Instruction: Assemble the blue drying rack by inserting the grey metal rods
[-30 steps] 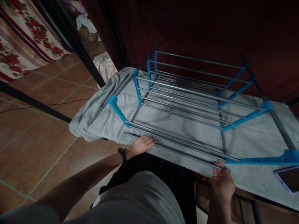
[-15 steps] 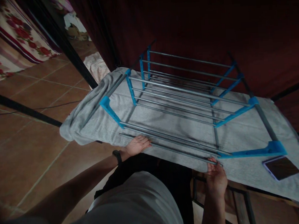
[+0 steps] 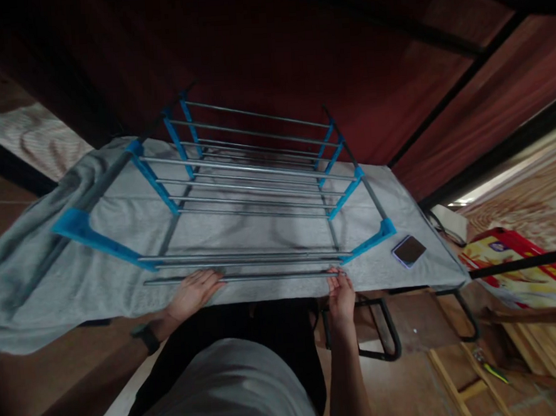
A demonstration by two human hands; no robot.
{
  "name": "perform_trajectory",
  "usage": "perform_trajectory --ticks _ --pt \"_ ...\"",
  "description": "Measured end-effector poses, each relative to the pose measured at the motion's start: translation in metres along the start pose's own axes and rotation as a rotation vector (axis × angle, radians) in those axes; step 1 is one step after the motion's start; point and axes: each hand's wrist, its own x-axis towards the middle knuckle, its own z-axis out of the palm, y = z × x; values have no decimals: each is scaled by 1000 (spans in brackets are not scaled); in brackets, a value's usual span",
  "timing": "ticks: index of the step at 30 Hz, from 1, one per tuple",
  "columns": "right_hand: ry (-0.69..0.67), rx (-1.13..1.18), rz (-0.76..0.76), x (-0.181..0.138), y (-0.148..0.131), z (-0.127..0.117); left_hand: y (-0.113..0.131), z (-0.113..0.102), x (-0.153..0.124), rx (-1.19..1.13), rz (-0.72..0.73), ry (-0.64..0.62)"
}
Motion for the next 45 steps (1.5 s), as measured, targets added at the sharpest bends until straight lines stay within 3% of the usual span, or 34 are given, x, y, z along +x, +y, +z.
perform_trajectory --ticks 45 --pt "-3 135 34 -12 -11 9 -9 5 -5 33 76 135"
